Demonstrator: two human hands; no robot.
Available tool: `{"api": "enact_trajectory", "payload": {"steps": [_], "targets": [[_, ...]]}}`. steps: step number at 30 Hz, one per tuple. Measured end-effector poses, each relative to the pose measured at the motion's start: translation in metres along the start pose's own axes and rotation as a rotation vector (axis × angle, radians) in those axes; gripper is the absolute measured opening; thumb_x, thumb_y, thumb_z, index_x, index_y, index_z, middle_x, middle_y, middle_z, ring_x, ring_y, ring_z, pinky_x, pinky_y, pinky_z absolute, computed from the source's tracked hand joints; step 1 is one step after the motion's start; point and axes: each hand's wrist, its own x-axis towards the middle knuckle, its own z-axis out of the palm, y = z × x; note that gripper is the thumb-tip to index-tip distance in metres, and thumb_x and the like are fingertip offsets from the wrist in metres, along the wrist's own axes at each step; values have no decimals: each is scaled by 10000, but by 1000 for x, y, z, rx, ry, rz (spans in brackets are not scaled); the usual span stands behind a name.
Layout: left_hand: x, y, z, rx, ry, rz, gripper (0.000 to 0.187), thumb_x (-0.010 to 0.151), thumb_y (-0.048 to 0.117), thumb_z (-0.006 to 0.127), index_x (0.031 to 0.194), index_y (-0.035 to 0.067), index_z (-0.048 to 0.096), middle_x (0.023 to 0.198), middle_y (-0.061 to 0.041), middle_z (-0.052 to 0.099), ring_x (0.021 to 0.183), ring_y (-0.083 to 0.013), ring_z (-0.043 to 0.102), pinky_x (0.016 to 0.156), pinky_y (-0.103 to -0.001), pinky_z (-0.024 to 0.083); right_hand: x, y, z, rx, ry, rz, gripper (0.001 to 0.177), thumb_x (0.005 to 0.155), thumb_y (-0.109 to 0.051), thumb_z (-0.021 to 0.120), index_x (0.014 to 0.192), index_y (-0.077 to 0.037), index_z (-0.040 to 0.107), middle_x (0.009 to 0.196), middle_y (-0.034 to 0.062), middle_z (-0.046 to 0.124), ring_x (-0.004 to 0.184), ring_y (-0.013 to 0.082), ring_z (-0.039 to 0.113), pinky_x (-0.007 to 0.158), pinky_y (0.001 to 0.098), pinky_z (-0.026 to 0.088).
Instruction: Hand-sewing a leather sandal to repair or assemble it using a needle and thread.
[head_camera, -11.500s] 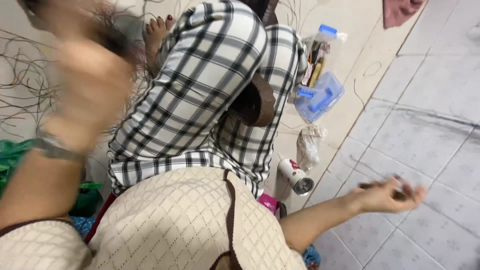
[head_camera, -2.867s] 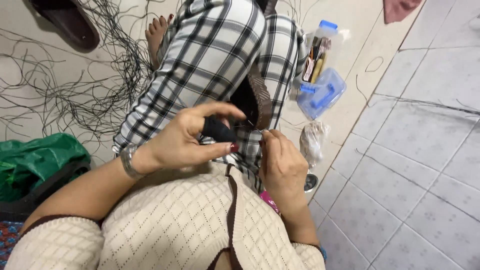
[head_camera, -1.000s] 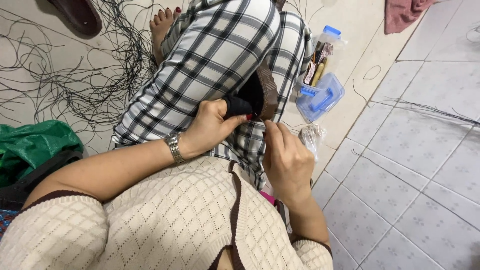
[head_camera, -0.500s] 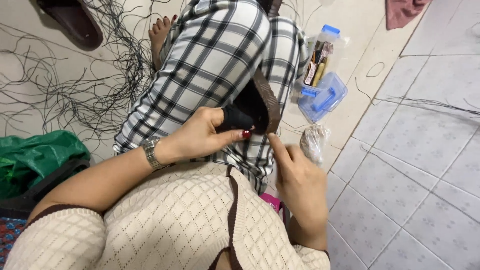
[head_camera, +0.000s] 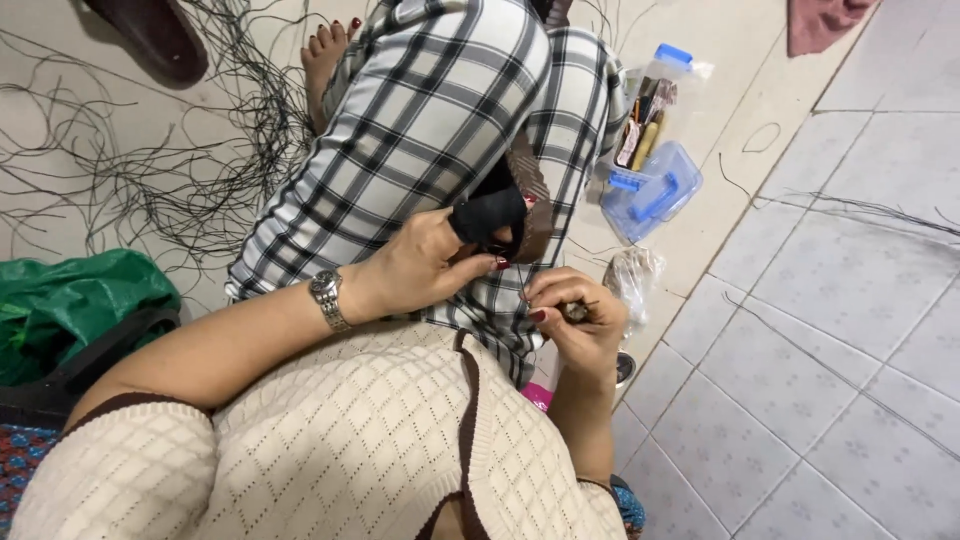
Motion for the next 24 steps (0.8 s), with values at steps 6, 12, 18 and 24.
{"api": "enact_trajectory", "payload": {"steps": [6, 12, 18, 24], "targets": [[2, 3, 0, -8, 15, 13, 359, 891, 27, 749, 1239, -8, 665, 992, -206, 713, 758, -329, 703, 585, -360, 550, -15, 21, -11, 140, 12, 27, 159, 884, -39, 742, 813, 62, 642, 807, 238, 686, 715, 256, 658, 625, 352, 549], [18, 3, -10, 38, -153, -33, 147, 923, 23, 697, 1040, -64, 678, 855, -232, 683, 726, -336, 712, 611, -381, 604, -36, 34, -75, 20, 107, 114, 123, 862, 52, 711, 922, 123, 631, 656, 186, 614, 465, 115, 539, 427, 245, 431], [8, 28, -30, 277, -347, -185, 144, 956, 67, 636, 971, -59, 705, 795, -171, 691, 693, -286, 734, 572, -301, 593, 1, -8, -33, -175, -233, 220, 159, 817, 32, 628, 922, 67, 743, 596, 172, 718, 478, 222, 709, 428, 292, 504], [10, 70, -53, 85, -359, -339, 116, 836, 51, 741, 863, -58, 713, 823, -237, 754, 802, -427, 758, 607, -440, 612, 5, 3, 37, -388, -143, -135, 197, 836, -118, 758, 1003, -15, 773, 818, 131, 794, 600, 254, 753, 503, 342, 600]]}}
